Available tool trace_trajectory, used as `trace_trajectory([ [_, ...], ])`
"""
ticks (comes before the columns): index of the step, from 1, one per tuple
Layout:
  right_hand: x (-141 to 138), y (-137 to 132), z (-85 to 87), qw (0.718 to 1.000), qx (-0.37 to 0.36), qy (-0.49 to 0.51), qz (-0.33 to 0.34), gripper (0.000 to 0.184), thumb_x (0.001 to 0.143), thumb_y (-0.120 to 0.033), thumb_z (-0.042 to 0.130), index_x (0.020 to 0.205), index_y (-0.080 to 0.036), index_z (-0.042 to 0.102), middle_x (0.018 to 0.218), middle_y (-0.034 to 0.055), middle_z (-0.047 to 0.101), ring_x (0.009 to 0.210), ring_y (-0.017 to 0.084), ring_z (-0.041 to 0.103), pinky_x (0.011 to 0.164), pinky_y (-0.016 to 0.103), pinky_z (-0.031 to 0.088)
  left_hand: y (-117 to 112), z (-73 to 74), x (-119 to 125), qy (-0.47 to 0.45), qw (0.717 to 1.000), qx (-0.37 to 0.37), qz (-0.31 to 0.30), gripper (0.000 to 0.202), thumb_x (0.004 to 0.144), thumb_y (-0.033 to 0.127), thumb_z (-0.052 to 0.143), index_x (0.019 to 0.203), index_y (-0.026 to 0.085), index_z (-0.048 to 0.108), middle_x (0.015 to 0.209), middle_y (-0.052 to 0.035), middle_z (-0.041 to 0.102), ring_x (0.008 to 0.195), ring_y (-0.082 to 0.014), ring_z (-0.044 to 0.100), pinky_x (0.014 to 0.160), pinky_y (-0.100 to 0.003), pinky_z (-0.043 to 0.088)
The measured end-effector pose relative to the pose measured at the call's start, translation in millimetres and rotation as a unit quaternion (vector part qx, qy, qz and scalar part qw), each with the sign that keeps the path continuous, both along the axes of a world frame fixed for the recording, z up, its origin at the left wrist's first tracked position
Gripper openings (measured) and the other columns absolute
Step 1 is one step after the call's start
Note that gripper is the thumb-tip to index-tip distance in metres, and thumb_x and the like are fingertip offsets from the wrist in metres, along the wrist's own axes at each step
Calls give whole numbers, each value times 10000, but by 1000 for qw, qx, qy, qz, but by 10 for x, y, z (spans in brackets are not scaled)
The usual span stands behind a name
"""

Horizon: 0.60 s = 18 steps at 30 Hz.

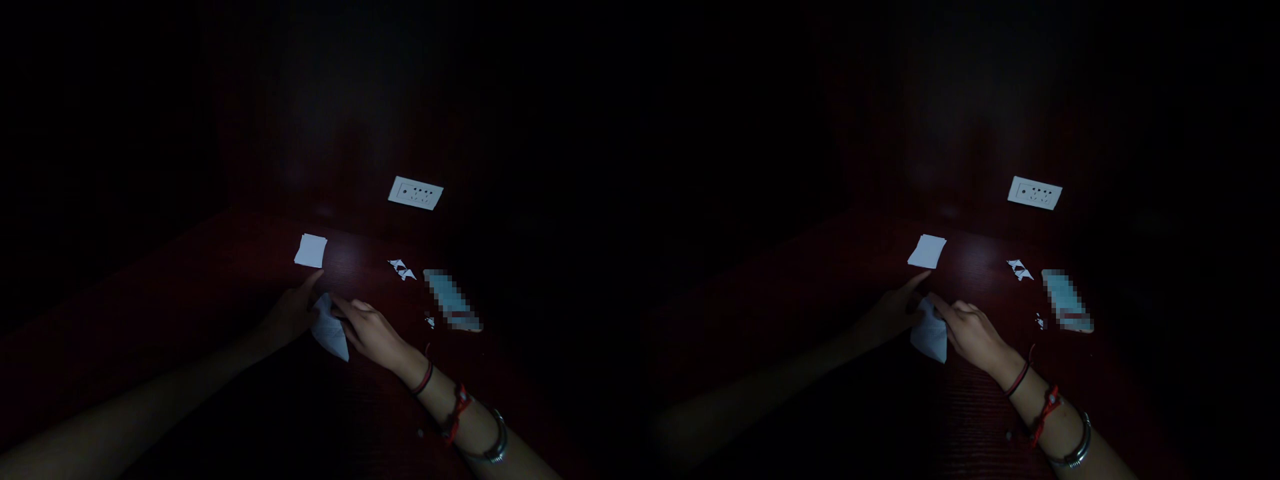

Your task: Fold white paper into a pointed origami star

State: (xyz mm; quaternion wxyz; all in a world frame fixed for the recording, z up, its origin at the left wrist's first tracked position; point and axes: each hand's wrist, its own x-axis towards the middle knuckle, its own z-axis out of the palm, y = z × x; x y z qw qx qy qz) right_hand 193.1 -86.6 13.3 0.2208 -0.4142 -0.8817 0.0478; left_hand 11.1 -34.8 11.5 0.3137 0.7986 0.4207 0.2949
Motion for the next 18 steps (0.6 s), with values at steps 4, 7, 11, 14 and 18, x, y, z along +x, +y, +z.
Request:
trace_trajectory([
  [4,-4,9,3,1000,-19,7,15,611,744,-30,358,1298,-178,149,992,74,553,915,163,483,791,310,423,1,-31,-1,19,1000,20,-6,712,670,135,468,1293,241,138,770,21,581,661,-131,558,567,-221,420],
  [7,-1,11,13,999,-35,22,23,660,713,-7,351,1306,-171,110,1043,76,529,939,158,468,802,292,420,4,-37,-2,21,999,28,-16,710,679,127,460,1296,234,125,834,4,587,708,-130,561,613,-229,425],
  [11,-5,6,30,999,-35,6,15,676,695,-6,361,1307,-154,114,989,78,530,887,156,482,780,284,426,6,-30,-14,32,998,29,-50,693,701,146,453,1300,199,109,884,-21,592,739,-134,560,634,-237,427],
  [14,-9,3,35,999,-24,-29,-2,669,697,-20,378,1304,-167,137,915,67,528,817,156,497,750,294,435,8,-16,-25,37,996,26,-72,685,707,167,461,1299,183,118,880,-21,601,758,-139,561,655,-243,428],
  [18,1,-16,51,999,-1,-42,-11,621,721,-51,403,1290,-183,193,898,61,541,807,162,502,758,313,422,11,-6,-23,37,997,23,-62,669,707,181,466,1294,182,145,859,-17,605,718,-133,564,618,-229,435],
])
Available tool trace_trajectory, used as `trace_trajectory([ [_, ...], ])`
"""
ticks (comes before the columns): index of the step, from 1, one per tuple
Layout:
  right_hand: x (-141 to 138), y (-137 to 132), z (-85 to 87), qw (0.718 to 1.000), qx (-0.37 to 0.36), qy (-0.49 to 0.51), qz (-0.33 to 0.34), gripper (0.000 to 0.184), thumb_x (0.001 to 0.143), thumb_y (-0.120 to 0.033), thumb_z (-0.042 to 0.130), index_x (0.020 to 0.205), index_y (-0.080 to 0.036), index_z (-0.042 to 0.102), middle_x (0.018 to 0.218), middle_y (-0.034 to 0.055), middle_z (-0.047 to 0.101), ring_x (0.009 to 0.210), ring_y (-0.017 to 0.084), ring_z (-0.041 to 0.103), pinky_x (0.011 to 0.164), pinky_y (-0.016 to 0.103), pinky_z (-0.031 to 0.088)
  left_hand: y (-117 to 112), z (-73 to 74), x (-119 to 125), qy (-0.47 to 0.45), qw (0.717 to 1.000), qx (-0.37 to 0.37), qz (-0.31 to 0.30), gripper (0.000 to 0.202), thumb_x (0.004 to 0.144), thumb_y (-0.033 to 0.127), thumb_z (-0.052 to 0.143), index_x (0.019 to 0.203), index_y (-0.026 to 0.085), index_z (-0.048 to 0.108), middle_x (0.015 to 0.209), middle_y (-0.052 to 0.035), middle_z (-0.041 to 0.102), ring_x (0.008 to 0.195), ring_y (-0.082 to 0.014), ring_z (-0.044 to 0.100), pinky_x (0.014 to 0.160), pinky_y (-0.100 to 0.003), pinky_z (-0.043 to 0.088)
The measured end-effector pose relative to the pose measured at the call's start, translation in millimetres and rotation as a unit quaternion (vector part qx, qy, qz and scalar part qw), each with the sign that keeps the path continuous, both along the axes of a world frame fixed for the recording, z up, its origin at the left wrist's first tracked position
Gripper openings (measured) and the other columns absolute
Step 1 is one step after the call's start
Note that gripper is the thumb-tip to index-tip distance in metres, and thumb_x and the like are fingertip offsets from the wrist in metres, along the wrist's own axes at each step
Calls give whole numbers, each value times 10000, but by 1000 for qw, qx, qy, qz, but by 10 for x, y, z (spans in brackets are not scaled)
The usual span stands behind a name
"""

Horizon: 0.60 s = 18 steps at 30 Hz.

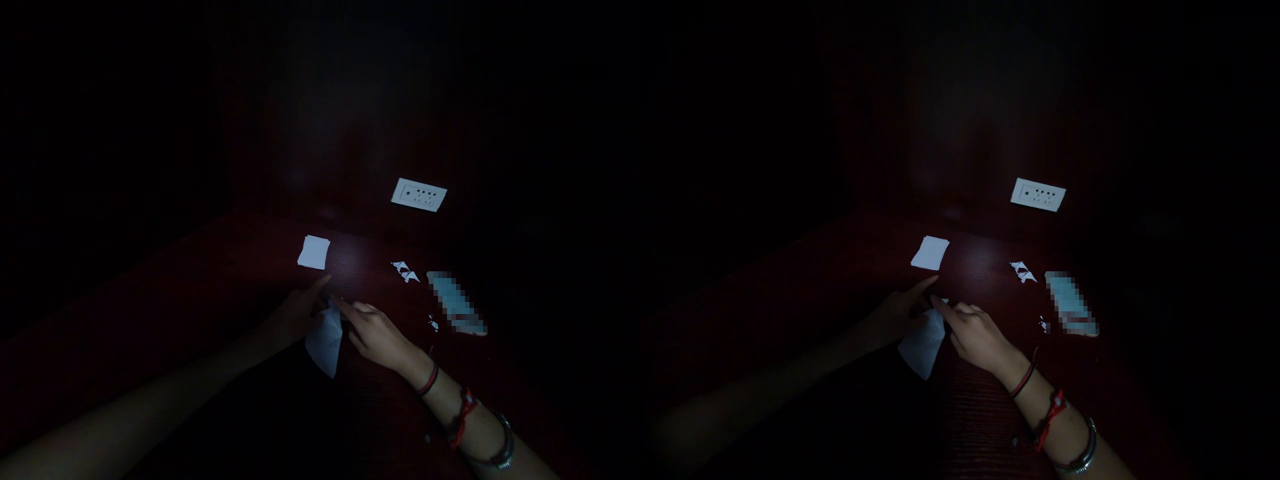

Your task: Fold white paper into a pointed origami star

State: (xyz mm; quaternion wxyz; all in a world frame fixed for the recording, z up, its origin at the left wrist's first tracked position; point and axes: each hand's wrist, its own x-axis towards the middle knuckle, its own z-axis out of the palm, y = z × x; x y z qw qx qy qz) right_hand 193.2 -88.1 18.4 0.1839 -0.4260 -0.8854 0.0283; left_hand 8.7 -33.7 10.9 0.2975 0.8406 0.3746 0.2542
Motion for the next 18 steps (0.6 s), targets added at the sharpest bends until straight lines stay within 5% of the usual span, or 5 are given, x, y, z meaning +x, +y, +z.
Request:
trace_trajectory([
  [9,-69,46,-71,981,-27,188,-46,641,755,-179,488,1296,-200,145,894,20,618,842,150,544,780,309,423,31,-87,30,-37,999,-8,22,643,701,181,471,1278,191,186,842,-11,592,683,-129,564,585,-228,441],
  [18,-122,49,-96,991,-5,120,-52,618,729,-99,468,1281,-211,213,854,13,632,861,152,540,787,307,418,-21,-97,76,-29,998,22,54,627,703,126,433,1275,194,185,891,-20,563,713,-124,543,611,-227,430],
])
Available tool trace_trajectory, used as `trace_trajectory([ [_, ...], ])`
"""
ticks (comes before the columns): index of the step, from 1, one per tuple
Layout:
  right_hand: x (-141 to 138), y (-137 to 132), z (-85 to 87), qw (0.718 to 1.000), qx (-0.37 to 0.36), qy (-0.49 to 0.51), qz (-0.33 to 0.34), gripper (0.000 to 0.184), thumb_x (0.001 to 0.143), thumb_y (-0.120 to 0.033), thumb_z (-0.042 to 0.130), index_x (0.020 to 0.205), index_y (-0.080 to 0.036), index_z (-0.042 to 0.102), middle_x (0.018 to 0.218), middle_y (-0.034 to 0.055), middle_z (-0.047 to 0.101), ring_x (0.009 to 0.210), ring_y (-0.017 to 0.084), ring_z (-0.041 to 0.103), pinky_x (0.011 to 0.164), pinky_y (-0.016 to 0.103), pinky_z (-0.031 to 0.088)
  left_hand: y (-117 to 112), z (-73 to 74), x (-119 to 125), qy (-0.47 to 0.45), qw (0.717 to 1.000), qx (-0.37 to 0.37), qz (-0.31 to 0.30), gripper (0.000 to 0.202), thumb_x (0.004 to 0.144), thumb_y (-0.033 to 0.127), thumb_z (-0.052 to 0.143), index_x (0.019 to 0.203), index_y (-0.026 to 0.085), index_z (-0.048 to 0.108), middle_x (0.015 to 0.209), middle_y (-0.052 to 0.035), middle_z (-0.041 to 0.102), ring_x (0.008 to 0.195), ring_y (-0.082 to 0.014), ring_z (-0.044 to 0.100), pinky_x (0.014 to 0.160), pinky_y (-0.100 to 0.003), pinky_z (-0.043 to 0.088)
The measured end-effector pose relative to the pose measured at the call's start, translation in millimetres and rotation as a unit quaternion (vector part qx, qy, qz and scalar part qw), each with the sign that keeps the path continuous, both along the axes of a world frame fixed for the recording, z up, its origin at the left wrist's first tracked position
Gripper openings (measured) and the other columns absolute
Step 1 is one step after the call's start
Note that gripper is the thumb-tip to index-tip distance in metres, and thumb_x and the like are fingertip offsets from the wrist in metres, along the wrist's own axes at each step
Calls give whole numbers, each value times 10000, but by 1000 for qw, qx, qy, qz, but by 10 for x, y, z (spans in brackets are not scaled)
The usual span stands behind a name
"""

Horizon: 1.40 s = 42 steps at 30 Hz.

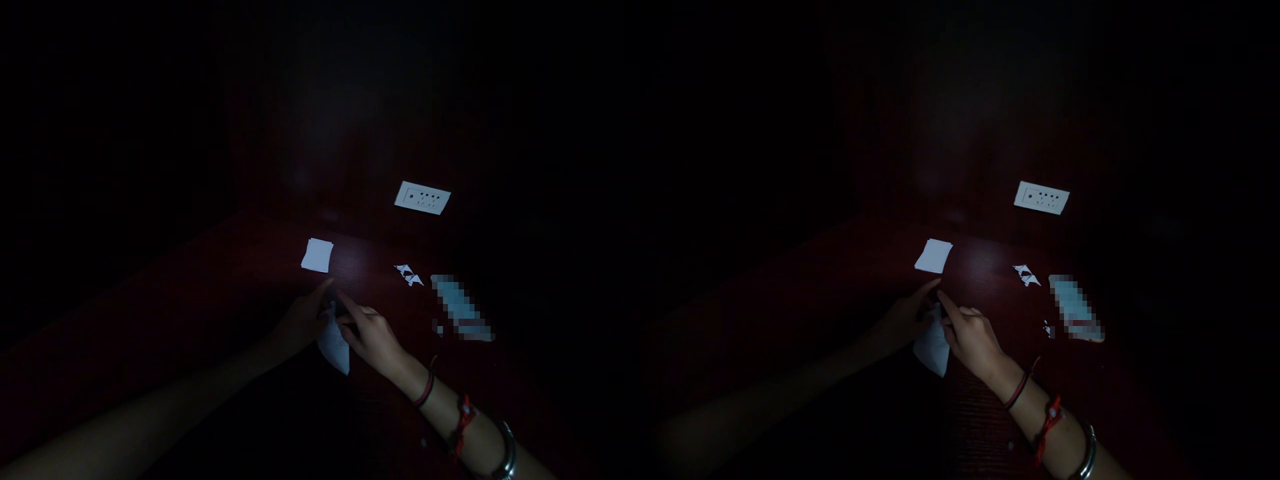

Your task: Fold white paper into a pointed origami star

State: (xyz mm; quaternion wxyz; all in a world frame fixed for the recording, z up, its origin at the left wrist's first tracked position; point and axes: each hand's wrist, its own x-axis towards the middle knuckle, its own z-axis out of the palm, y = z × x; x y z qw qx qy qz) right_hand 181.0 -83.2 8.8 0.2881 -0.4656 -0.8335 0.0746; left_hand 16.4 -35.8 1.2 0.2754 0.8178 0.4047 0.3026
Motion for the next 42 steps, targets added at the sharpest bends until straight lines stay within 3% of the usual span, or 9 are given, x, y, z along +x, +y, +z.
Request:
trace_trajectory([
  [7,11,1,-26,1000,-20,13,12,616,735,-75,430,1286,-212,192,912,27,603,869,147,533,790,302,430,9,33,-61,31,999,20,-12,641,715,127,426,1287,214,150,901,-19,563,729,-130,540,627,-231,414],
  [13,18,0,-23,998,-43,43,-3,641,733,-126,470,1294,-215,172,947,33,571,862,147,526,786,298,437,21,26,-62,56,994,62,-70,705,709,90,434,1303,237,83,865,5,583,733,-131,542,665,-242,408],
  [18,4,8,-7,998,-44,35,-32,689,697,-244,562,1286,-211,206,950,61,566,819,170,550,718,307,459,10,12,-44,67,993,50,-81,738,699,105,462,1308,226,62,909,-19,586,740,-146,553,668,-256,416],
  [26,4,73,-78,993,-54,98,-44,627,722,-151,482,1279,-210,200,797,11,620,729,150,580,693,294,466,-34,107,-50,16,997,-26,-74,803,697,104,474,1306,208,-40,846,-11,609,717,-136,571,630,-237,431],
  [29,19,76,-67,994,-47,92,-47,544,707,-146,501,1218,-205,323,806,18,616,744,148,573,692,286,460,-33,116,-76,12,997,-40,-72,816,698,131,498,1308,206,-40,850,-21,622,731,-146,579,647,-251,437],
  [33,30,75,-35,997,-34,63,-35,300,700,-133,514,989,-207,538,797,26,592,733,138,552,666,260,445,-7,90,-116,25,996,-37,-77,847,688,167,536,1307,222,-40,889,-19,629,775,-168,582,687,-286,436],
  [37,27,70,-7,997,-38,52,-33,258,697,-121,520,938,-202,564,763,20,577,695,127,534,634,239,428,10,69,-119,45,996,-20,-79,812,707,168,507,1309,197,-37,914,-40,624,806,-181,574,705,-303,422],
  [42,36,71,13,997,-41,54,-22,245,705,-120,517,937,-188,551,765,17,568,696,121,523,641,228,414,-21,105,-66,102,993,32,-56,764,719,149,464,1309,195,-19,822,-17,611,719,-147,562,631,-244,410],
])
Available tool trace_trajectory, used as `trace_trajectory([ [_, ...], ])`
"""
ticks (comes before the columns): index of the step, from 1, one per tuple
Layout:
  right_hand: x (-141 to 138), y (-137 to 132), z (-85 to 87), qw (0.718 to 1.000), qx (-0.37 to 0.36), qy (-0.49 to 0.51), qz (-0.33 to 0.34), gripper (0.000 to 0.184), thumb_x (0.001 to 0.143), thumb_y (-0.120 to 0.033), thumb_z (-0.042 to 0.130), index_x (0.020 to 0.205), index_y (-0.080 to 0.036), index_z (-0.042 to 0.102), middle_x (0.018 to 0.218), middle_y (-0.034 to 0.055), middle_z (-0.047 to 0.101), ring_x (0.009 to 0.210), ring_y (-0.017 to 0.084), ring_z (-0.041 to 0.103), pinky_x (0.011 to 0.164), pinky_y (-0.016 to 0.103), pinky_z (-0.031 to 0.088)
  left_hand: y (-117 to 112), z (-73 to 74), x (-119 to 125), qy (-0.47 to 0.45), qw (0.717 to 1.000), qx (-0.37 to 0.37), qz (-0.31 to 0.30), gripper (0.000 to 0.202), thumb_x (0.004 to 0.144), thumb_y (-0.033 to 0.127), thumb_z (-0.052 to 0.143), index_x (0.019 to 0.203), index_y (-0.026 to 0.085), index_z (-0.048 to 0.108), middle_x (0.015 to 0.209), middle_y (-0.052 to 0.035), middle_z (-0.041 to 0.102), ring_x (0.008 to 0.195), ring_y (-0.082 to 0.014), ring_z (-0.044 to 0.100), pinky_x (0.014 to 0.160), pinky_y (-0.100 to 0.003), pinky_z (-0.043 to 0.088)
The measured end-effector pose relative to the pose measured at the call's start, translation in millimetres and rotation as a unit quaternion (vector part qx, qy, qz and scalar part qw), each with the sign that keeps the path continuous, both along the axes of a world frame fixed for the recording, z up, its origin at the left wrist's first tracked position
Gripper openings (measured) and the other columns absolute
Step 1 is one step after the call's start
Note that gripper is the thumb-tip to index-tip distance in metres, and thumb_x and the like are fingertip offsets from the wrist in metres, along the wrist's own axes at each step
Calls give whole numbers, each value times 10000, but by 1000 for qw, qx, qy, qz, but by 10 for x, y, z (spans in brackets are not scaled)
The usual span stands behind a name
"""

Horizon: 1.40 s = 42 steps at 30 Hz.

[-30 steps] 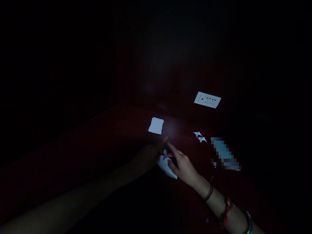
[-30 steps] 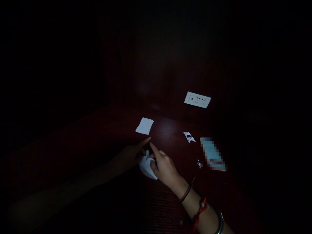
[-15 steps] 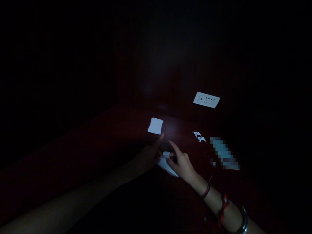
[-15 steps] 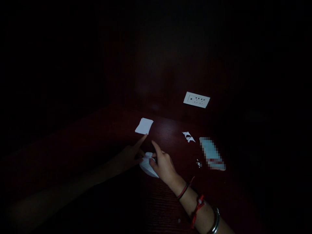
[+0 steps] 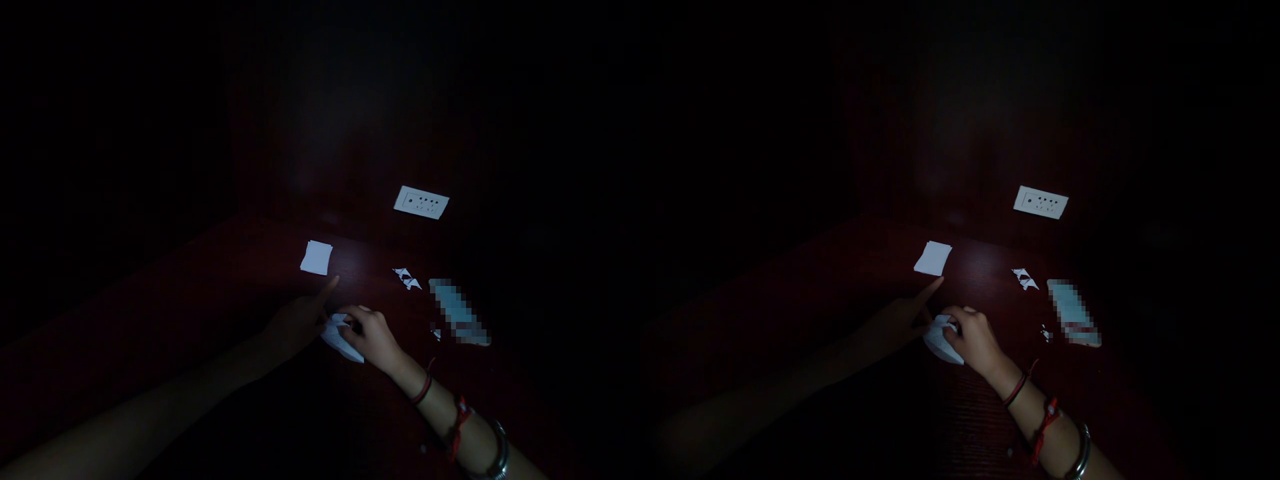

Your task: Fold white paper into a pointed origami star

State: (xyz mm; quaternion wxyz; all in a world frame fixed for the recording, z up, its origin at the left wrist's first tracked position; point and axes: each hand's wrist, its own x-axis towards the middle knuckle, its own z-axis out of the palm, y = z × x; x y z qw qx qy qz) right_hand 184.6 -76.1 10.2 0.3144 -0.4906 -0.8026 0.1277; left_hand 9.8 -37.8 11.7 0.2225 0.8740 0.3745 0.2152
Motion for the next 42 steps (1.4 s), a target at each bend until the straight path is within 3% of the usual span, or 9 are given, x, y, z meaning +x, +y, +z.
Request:
trace_trajectory([
  [5,25,5,19,999,-14,-13,36,311,722,-101,489,1009,-214,530,816,16,567,723,116,520,670,226,411,-73,88,2,78,997,12,21,733,742,156,443,1307,214,-21,827,-5,604,714,-136,552,627,-227,395],
  [11,37,14,-2,999,-25,13,35,225,728,-104,472,928,-192,526,810,18,558,711,112,524,660,221,417,-138,152,20,92,995,31,29,717,756,206,448,1307,214,-9,825,0,602,718,-145,547,617,-228,393],
  [22,52,24,-33,999,-28,26,35,199,722,-124,488,909,-186,514,807,14,564,715,109,543,651,215,418,-95,69,-124,124,992,15,-13,639,774,228,414,1310,179,71,967,-35,604,874,-187,529,738,-290,384],
  [25,43,25,-28,999,-25,31,33,173,732,-148,498,900,-187,515,819,16,577,733,111,554,661,215,421,-185,119,-120,173,984,39,18,615,782,219,398,1312,160,91,945,-84,600,792,-207,549,665,-296,399],
  [28,23,16,0,999,-13,24,31,113,750,-173,494,859,-187,523,788,10,593,730,115,554,662,219,417,-293,166,-109,208,973,97,-4,649,769,192,410,1315,215,60,969,-94,579,750,-206,559,633,-291,391],
  [32,13,-2,27,999,-6,20,34,167,763,-179,483,924,-193,523,793,12,604,735,118,553,665,222,416,-271,190,-86,161,985,55,0,607,810,213,361,1316,177,27,929,-78,597,721,-170,566,612,-250,390],
  [35,20,-9,25,999,-4,23,40,248,767,-180,475,1011,-200,515,848,23,604,744,117,554,666,219,421,-215,193,-14,118,992,32,29,635,823,346,370,1312,130,29,884,-65,612,754,-169,563,625,-245,398],
  [39,18,-6,22,999,0,13,43,236,777,-194,465,996,-217,550,810,14,609,710,117,549,650,218,420,-237,173,126,186,967,125,123,689,777,359,452,1310,129,81,839,-74,609,730,-204,562,601,-277,395],
  [42,11,-3,27,999,-5,9,37,234,785,-194,455,994,-216,559,796,12,615,704,117,551,647,214,418,-276,145,180,225,945,191,142,699,764,317,470,1308,110,84,786,-75,598,695,-210,554,592,-290,391],
])
